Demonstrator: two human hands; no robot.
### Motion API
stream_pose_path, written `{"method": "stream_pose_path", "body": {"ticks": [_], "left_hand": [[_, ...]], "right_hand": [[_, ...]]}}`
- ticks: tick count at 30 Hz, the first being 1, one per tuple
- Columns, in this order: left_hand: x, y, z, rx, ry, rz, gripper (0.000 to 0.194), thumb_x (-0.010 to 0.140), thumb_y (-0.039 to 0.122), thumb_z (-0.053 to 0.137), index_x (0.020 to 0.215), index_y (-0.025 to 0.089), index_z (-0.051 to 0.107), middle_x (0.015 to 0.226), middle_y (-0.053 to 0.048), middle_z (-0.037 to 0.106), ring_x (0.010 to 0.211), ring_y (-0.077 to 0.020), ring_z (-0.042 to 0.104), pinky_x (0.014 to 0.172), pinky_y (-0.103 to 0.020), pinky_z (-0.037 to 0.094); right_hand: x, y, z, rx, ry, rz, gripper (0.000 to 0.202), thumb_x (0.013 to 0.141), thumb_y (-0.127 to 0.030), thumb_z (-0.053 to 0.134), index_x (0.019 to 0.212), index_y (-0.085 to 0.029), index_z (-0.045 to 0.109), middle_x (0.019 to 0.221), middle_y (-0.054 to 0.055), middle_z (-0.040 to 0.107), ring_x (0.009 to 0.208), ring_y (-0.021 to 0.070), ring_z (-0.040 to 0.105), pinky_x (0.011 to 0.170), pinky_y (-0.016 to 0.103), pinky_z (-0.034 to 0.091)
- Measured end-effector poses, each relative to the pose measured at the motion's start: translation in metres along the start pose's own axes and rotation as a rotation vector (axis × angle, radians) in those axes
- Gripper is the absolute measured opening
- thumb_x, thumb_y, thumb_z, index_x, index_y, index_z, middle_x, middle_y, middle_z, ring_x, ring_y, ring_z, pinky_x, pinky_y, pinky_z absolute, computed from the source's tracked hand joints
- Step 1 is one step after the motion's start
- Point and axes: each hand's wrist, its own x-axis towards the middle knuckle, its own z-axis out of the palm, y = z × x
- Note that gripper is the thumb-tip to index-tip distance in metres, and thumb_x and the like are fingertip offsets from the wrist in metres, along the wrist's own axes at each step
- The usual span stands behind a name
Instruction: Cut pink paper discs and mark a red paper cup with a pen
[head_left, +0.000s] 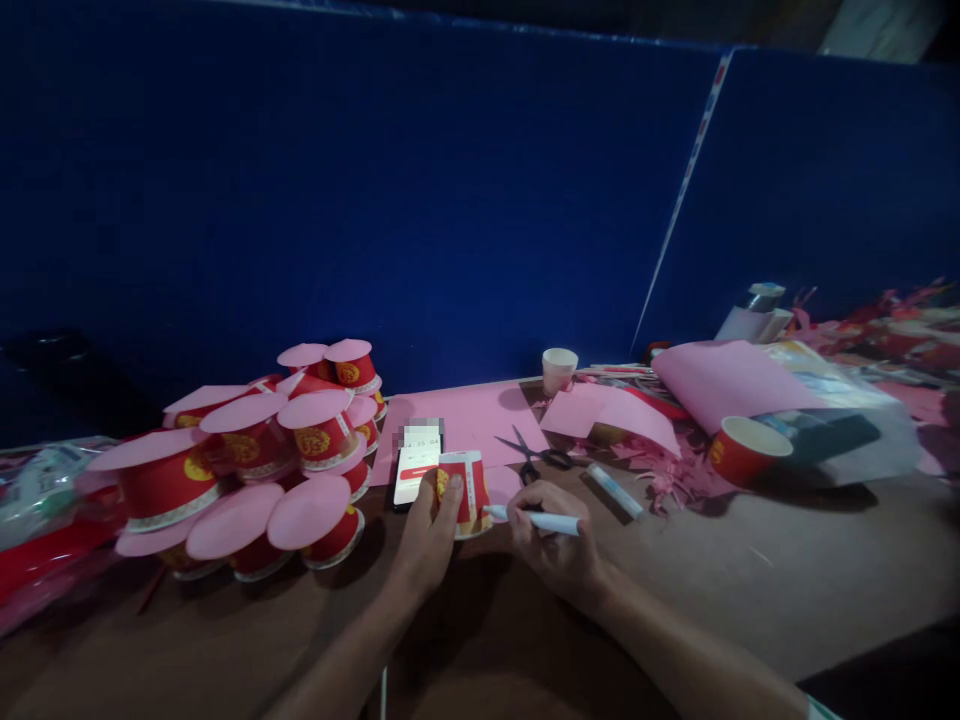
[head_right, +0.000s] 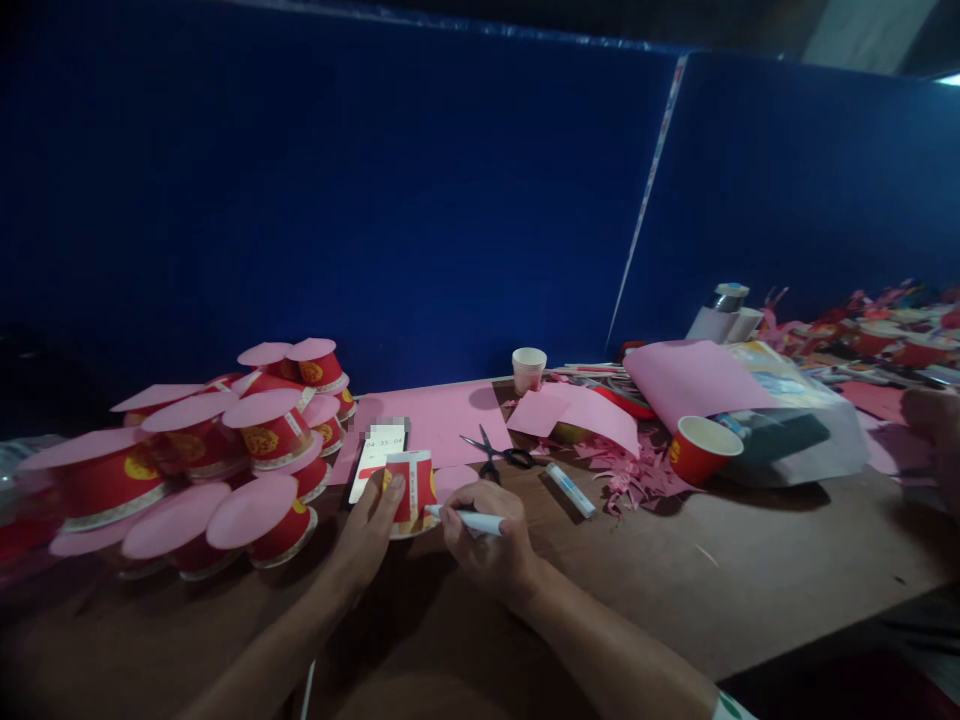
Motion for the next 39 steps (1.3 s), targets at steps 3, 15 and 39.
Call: {"method": "stream_pose_path", "body": {"ticks": [3,15,39], "left_hand": [[-0.0005,0.0016,0.0,-0.007,-0.004,-0.003,0.037,0.08,0.049,0.048,0.097,0.017,0.055,0.077,-0.002,0.062,0.072,-0.0188,0.059,0.071,-0.031,0.045],[-0.0028,0.0062,0.0009,0.004,-0.02,-0.037,0.035,0.081,0.049,0.046,0.094,0.018,0.054,0.078,-0.002,0.063,0.071,-0.017,0.059,0.069,-0.029,0.046],[-0.0025,0.0045,0.001,-0.031,0.013,-0.022,0.039,0.076,0.051,0.051,0.095,0.017,0.057,0.071,-0.001,0.062,0.064,-0.0171,0.058,0.067,-0.031,0.047]], "right_hand": [[-0.0004,0.0004,0.0007,0.013,0.0,0.002,0.013,0.082,-0.017,0.049,0.07,-0.018,0.053,0.061,0.0,0.057,0.053,0.0124,0.054,0.052,0.024,0.041],[-0.002,0.0025,-0.0008,-0.02,-0.018,-0.013,0.015,0.083,-0.019,0.048,0.07,-0.017,0.054,0.06,0.0,0.055,0.053,0.0118,0.051,0.053,0.024,0.04],[-0.0011,0.0007,-0.0009,-0.029,-0.022,-0.002,0.014,0.083,-0.018,0.048,0.071,-0.017,0.054,0.062,0.001,0.056,0.055,0.0124,0.053,0.053,0.024,0.041]]}}
